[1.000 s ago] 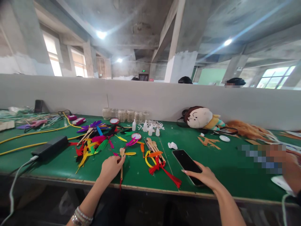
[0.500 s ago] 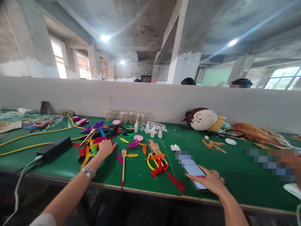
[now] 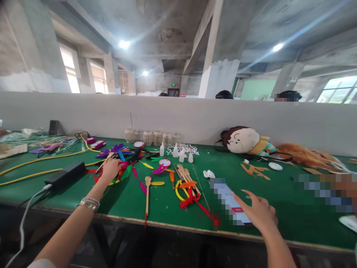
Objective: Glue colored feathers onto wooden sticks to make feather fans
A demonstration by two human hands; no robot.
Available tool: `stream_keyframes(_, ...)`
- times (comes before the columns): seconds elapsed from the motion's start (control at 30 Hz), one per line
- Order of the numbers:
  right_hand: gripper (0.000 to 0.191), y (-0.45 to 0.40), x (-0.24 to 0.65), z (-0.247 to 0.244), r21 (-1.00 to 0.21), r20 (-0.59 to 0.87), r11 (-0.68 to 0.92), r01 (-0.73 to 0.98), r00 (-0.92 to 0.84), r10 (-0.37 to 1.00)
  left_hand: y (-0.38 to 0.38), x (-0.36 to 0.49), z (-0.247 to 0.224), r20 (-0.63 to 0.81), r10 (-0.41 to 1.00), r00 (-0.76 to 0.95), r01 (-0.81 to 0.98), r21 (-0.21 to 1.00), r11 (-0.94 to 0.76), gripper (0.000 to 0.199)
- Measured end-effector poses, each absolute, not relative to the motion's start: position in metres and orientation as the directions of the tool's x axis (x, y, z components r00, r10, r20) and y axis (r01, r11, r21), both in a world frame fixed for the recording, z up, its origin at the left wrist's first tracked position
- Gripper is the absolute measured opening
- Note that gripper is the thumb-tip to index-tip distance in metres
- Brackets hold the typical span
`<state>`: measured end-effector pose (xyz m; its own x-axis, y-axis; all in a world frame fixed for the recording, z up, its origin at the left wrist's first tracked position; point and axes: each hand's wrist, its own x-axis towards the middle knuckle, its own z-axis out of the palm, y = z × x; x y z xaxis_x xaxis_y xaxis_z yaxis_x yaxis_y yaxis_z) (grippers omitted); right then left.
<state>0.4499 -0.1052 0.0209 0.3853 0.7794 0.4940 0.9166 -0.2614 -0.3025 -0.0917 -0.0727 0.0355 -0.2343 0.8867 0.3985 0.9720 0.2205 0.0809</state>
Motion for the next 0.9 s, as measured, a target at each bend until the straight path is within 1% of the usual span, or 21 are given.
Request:
stream_keyframes(0.07, 0.054, -0.110, 0.436, 0.030, -0.334, 0.452, -0.298, 0.894, 0.429, 0.782, -0.079, -0.091, 0.036, 0.466, 0.855, -0.227, 0.974, 0.087, 0.211, 0.029)
stream_keyframes(0.1, 0.054, -0.111, 0.427, 0.035, -0.340, 0.479, -0.292, 0.894, 0.432, 0.764, -0.082, -0.091, 0.037, 0.520, 0.821, -0.236, 0.971, 0.096, 0.218, 0.031)
stream_keyframes(0.13, 0.054, -0.113, 0.417, 0.039, -0.339, 0.542, -0.260, 0.904, 0.413, 0.732, -0.086, -0.090, 0.038, 0.578, 0.777, -0.250, 0.967, 0.110, 0.229, 0.033)
stream_keyframes(0.17, 0.052, -0.113, 0.407, 0.042, -0.327, 0.619, -0.200, 0.924, 0.369, 0.693, -0.089, -0.089, 0.040, 0.631, 0.729, -0.265, 0.962, 0.129, 0.238, 0.034)
stream_keyframes(0.23, 0.049, -0.111, 0.384, 0.048, -0.281, 0.745, -0.026, 0.959, 0.235, 0.625, -0.094, -0.086, 0.044, 0.696, 0.659, -0.286, 0.957, 0.170, 0.236, 0.033)
stream_keyframes(0.3, 0.045, -0.107, 0.361, 0.051, -0.237, 0.789, 0.165, 0.957, 0.091, 0.608, -0.099, -0.081, 0.048, 0.711, 0.645, -0.278, 0.960, 0.197, 0.198, 0.029)
stream_keyframes(0.37, 0.039, -0.104, 0.335, 0.052, -0.257, 0.781, 0.322, 0.911, -0.001, 0.625, -0.104, -0.069, 0.051, 0.698, 0.676, -0.235, 0.971, 0.206, 0.124, 0.027)
stream_keyframes(0.4, 0.036, -0.104, 0.322, 0.053, -0.289, 0.761, 0.393, 0.873, -0.040, 0.648, -0.107, -0.061, 0.052, 0.682, 0.700, -0.211, 0.972, 0.222, 0.078, 0.027)
stream_keyframes(0.43, 0.034, -0.105, 0.307, 0.052, -0.337, 0.721, 0.461, 0.821, -0.090, 0.687, -0.111, -0.051, 0.052, 0.660, 0.729, -0.183, 0.968, 0.250, 0.017, 0.026)
stream_keyframes(0.47, 0.032, -0.108, 0.292, 0.052, -0.410, 0.666, 0.516, 0.752, -0.140, 0.732, -0.115, -0.039, 0.051, 0.645, 0.746, -0.165, 0.955, 0.295, -0.043, 0.027)
stream_keyframes(0.53, 0.033, -0.116, 0.260, 0.049, -0.645, 0.517, 0.521, 0.560, -0.183, 0.836, -0.127, -0.012, 0.047, 0.581, 0.805, -0.122, 0.873, 0.449, -0.191, 0.031)
stream_keyframes(0.57, 0.034, -0.121, 0.244, 0.047, -0.732, 0.423, 0.499, 0.464, -0.265, 0.867, -0.133, 0.001, 0.043, 0.535, 0.839, -0.093, 0.798, 0.544, -0.259, 0.033)
stream_keyframes(0.63, 0.035, -0.128, 0.218, 0.041, -0.847, 0.317, 0.434, 0.307, -0.364, 0.876, -0.145, 0.025, 0.035, 0.450, 0.893, -0.011, 0.642, 0.688, -0.339, 0.036)
stream_keyframes(0.67, 0.036, -0.130, 0.207, 0.038, -0.885, 0.297, 0.401, 0.236, -0.376, 0.878, -0.150, 0.035, 0.030, 0.425, 0.905, 0.034, 0.582, 0.727, -0.363, 0.036)
stream_keyframes(0.7, 0.036, -0.131, 0.199, 0.035, -0.906, 0.291, 0.380, 0.186, -0.379, 0.879, -0.154, 0.043, 0.026, 0.398, 0.914, 0.081, 0.527, 0.761, -0.379, 0.037)
stream_keyframes(0.73, 0.035, -0.130, 0.193, 0.032, -0.912, 0.292, 0.374, 0.169, -0.371, 0.881, -0.156, 0.048, 0.021, 0.373, 0.921, 0.115, 0.473, 0.795, -0.381, 0.037)
stream_keyframes(0.77, 0.033, -0.129, 0.189, 0.029, -0.910, 0.299, 0.376, 0.174, -0.354, 0.886, -0.158, 0.051, 0.017, 0.353, 0.928, 0.115, 0.433, 0.823, -0.367, 0.038)
stream_keyframes(0.9, 0.034, -0.124, 0.183, 0.028, -0.871, 0.322, 0.397, 0.289, -0.273, 0.906, -0.154, 0.051, 0.007, 0.338, 0.941, 0.016, 0.375, 0.870, -0.319, 0.042)
